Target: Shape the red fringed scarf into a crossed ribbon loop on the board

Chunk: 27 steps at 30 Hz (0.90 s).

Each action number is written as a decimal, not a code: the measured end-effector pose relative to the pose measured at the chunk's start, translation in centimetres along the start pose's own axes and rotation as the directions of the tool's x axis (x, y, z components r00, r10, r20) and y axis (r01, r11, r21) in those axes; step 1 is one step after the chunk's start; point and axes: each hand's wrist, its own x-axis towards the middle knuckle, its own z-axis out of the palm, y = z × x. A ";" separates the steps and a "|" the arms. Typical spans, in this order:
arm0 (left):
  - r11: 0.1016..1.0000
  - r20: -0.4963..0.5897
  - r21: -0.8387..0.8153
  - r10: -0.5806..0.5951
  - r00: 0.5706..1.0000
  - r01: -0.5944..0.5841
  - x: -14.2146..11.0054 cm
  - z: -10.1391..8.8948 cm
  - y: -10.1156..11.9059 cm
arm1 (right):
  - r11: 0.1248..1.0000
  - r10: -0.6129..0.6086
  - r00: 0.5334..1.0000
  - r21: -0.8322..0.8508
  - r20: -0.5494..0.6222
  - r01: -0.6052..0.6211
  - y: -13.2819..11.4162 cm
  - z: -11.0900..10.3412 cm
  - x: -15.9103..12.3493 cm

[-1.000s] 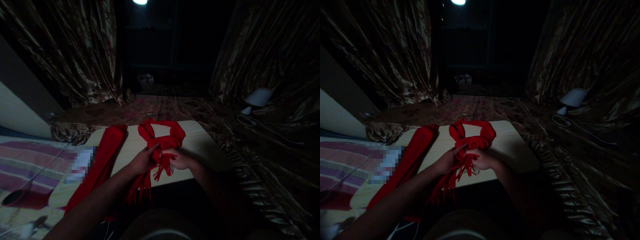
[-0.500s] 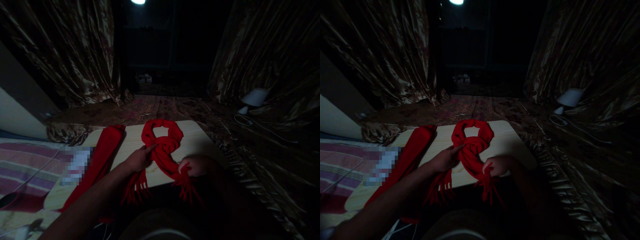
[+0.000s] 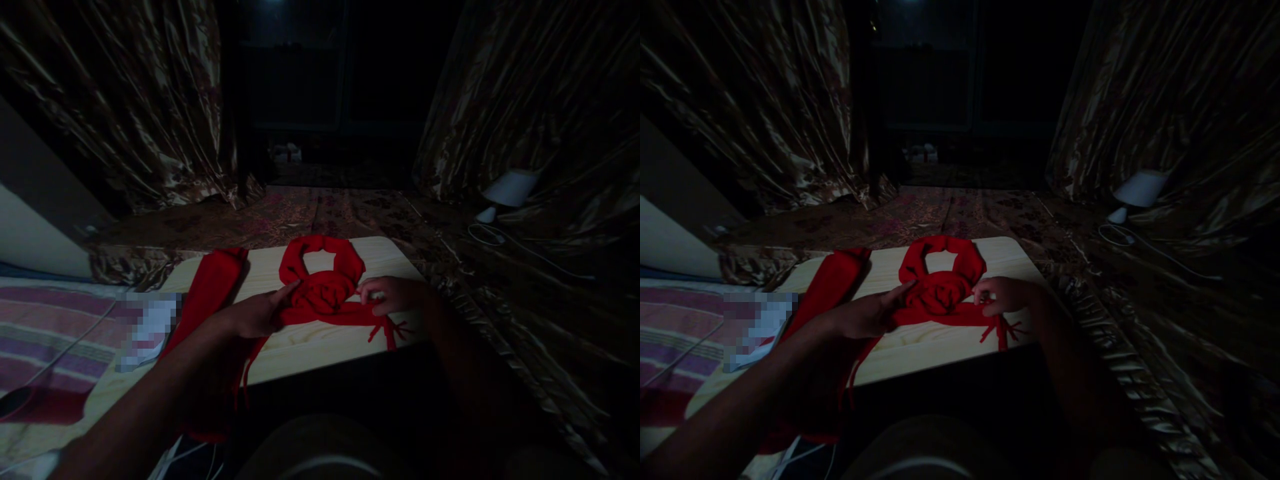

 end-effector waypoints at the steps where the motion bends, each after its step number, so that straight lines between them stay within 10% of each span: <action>1: 0.999 -0.023 0.019 -0.037 0.999 0.037 -0.3 0.1 0.0 | 1.000 -0.020 0.995 -0.016 -0.100 0.018 -0.7 0.5 0.1; 7: 0.997 -0.045 -0.072 -0.026 0.999 0.023 0.0 -0.9 -0.9 | 0.969 0.046 0.845 -0.181 -0.533 -0.166 -1.0 4.1 3.2; 11: 0.998 -0.355 -0.001 -0.059 0.933 0.063 3.5 -2.6 -2.6 | 0.946 0.042 0.675 -0.187 -0.737 -0.263 2.3 2.9 6.7; 17: 0.936 -0.203 0.341 0.168 0.965 -0.091 9.8 -2.4 -4.5 | 0.863 0.231 0.700 -0.190 -0.675 -0.468 5.9 0.2 11.8; 21: 0.926 -0.202 0.371 0.001 0.979 0.075 10.4 -1.4 -3.8 | 0.815 0.337 0.707 -0.183 -0.621 -0.549 6.9 -0.2 13.2; 27: 0.850 -0.218 0.407 -0.265 0.939 0.334 7.6 -1.6 -2.7 | 0.928 0.356 0.748 0.121 -0.560 -0.351 8.6 -0.4 12.8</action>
